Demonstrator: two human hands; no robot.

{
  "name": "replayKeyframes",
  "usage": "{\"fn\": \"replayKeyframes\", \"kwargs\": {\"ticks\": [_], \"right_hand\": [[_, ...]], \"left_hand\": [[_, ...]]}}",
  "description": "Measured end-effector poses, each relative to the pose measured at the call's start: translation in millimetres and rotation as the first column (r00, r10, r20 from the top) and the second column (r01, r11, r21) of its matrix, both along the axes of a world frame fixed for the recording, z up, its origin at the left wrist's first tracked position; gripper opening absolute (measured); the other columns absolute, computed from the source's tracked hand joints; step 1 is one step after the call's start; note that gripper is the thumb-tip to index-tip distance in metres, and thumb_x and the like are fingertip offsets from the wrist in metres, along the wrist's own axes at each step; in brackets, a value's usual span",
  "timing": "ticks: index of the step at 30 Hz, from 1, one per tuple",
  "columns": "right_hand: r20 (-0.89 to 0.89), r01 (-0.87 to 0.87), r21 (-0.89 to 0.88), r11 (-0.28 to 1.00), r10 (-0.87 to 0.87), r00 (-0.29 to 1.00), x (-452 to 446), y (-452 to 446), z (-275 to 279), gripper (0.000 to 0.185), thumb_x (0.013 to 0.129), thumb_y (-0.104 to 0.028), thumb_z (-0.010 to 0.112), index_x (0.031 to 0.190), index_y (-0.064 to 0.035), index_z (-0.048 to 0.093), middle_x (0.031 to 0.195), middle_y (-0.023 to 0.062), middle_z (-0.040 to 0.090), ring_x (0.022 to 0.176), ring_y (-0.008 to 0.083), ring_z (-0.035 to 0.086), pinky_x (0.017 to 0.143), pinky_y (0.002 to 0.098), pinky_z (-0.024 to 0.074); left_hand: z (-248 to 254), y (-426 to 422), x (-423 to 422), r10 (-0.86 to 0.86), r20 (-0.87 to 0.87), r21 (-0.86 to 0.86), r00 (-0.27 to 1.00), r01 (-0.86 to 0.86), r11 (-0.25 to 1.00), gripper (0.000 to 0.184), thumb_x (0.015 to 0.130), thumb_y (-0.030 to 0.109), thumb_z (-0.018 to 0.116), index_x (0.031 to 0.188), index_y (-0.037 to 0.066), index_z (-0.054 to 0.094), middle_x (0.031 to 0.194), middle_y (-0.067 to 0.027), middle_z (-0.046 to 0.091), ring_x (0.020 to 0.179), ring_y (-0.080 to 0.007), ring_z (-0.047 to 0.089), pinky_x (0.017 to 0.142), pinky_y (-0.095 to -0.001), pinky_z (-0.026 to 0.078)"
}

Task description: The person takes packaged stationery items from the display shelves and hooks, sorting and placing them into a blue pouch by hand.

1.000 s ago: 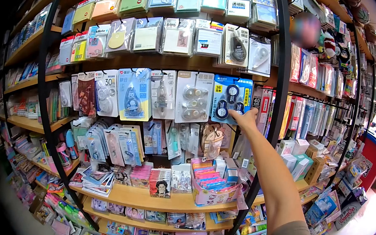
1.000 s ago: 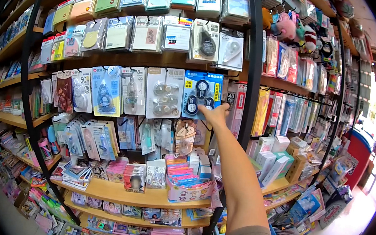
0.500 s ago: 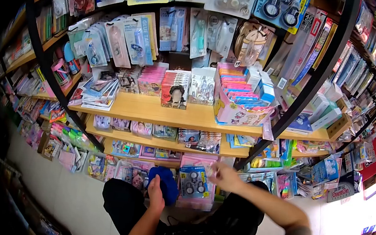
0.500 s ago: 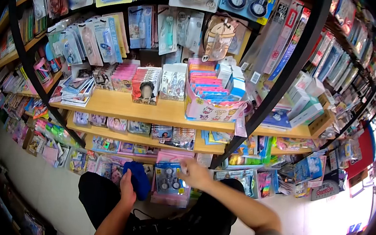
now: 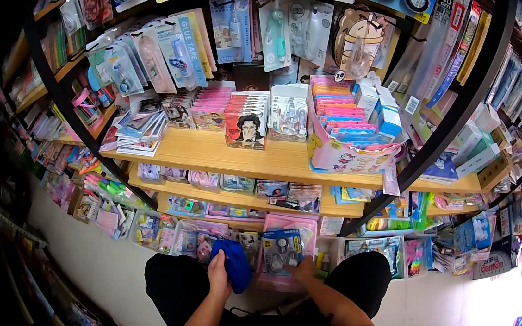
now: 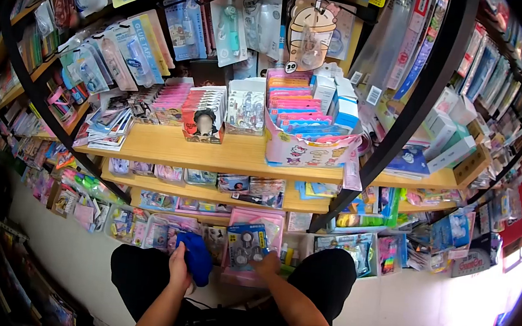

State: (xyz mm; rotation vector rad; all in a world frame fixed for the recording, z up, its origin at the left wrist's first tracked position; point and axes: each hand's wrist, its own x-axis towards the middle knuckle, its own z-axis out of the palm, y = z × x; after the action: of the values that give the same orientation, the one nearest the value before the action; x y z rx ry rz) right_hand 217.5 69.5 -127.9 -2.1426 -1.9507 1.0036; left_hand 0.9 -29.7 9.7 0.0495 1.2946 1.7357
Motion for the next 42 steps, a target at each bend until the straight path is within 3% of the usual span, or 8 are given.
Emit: {"fn": "replayKeyframes", "kwargs": {"ticks": [7,11,18,22,23,25,28,42], "right_hand": [[-0.152,0.045,0.223,0.974,-0.011,0.988,11.3,6.4,29.6,0.060,0.049,-0.018,0.083,0.092,0.0053,0.048,0.081,0.0163,0.060,0.064,0.0212,0.061,0.049,0.0334,0.0490],[-0.495,-0.070,-0.318,0.945,-0.102,0.863,29.5,10.9,98.4,0.064,0.053,-0.022,0.080,0.101,0.0045,0.048,0.084,0.0118,0.060,0.069,0.0181,0.059,0.061,0.0332,0.0500],[-0.330,-0.363,0.382,0.850,0.493,0.805,79.8,8.7,256.1,0.058,0.058,-0.024,0.080,0.102,0.0000,0.050,0.093,0.0167,0.055,0.089,0.0271,0.056,0.080,0.0326,0.0438],[-0.613,-0.045,0.504,0.863,0.394,0.685,87.1,21.6,367.1,0.058,0.057,-0.016,0.083,0.101,-0.0040,0.047,0.092,0.0038,0.051,0.090,0.0112,0.048,0.081,0.0274,0.0408],[-0.432,-0.051,0.580,0.813,0.360,0.827,88.5,24.5,407.2,0.058,0.057,-0.013,0.082,0.102,-0.0053,0.046,0.096,0.0030,0.051,0.092,0.0109,0.047,0.084,0.0271,0.0397],[-0.595,0.114,0.721,0.683,0.526,0.608,82.9,47.5,452.8,0.062,0.058,-0.010,0.081,0.107,-0.0068,0.043,0.103,0.0033,0.050,0.100,0.0116,0.046,0.090,0.0270,0.0356],[-0.578,0.272,0.793,0.545,0.530,0.621,76.3,81.6,517.2,0.056,0.063,-0.011,0.077,0.108,-0.0044,0.043,0.088,0.0030,0.054,0.071,0.0099,0.054,0.057,0.0230,0.0469],[-0.713,0.460,0.697,0.550,0.465,0.524,45.6,145.1,627.6,0.052,0.065,-0.009,0.075,0.105,-0.0027,0.042,0.086,0.0061,0.058,0.070,0.0126,0.058,0.052,0.0250,0.0480]], "left_hand": [[7.8,5.0,6.3,0.012,0.016,0.016,1.000,-0.012,1.000,0.026,0.092,0.028,0.046,0.077,0.009,0.056,0.074,-0.0004,0.057,0.064,-0.0106,0.054,0.057,-0.0237,0.044],[-6.1,4.0,2.3,-0.015,-0.005,0.034,1.000,0.015,0.999,0.026,0.091,0.028,0.047,0.076,0.009,0.056,0.078,-0.0009,0.057,0.068,-0.0099,0.053,0.059,-0.0229,0.043],[-11.7,4.4,2.7,-0.109,-0.032,0.154,0.993,0.113,0.982,0.036,0.093,0.032,0.041,0.095,0.000,0.058,0.086,-0.0070,0.061,0.075,-0.0181,0.060,0.068,-0.0299,0.050],[31.3,-4.2,14.1,-0.103,-0.255,-0.257,0.962,0.036,0.966,0.036,0.089,0.032,0.049,0.103,0.000,0.057,0.094,-0.0059,0.058,0.082,-0.0154,0.055,0.071,-0.0263,0.046],[22.8,-4.7,14.2,-0.089,-0.273,-0.241,0.958,0.021,0.970,0.039,0.089,0.034,0.049,0.102,-0.002,0.059,0.096,-0.0066,0.059,0.083,-0.0165,0.055,0.073,-0.0261,0.046],[-10.5,-1.3,7.8,-0.111,-0.266,-0.221,0.958,0.052,0.974,0.040,0.089,0.035,0.048,0.102,-0.001,0.058,0.095,-0.0063,0.059,0.082,-0.0162,0.056,0.072,-0.0263,0.047],[-18.5,-0.6,5.0,-0.111,-0.147,-0.142,0.983,0.090,0.986,0.037,0.090,0.035,0.047,0.099,0.001,0.059,0.089,-0.0051,0.059,0.076,-0.0156,0.057,0.068,-0.0262,0.048],[26.7,-16.1,12.7,-0.125,0.022,-0.068,0.992,0.126,0.990,0.033,0.089,0.033,0.047,0.100,0.003,0.056,0.084,-0.0055,0.058,0.072,-0.0172,0.057,0.064,-0.0284,0.049]]}}
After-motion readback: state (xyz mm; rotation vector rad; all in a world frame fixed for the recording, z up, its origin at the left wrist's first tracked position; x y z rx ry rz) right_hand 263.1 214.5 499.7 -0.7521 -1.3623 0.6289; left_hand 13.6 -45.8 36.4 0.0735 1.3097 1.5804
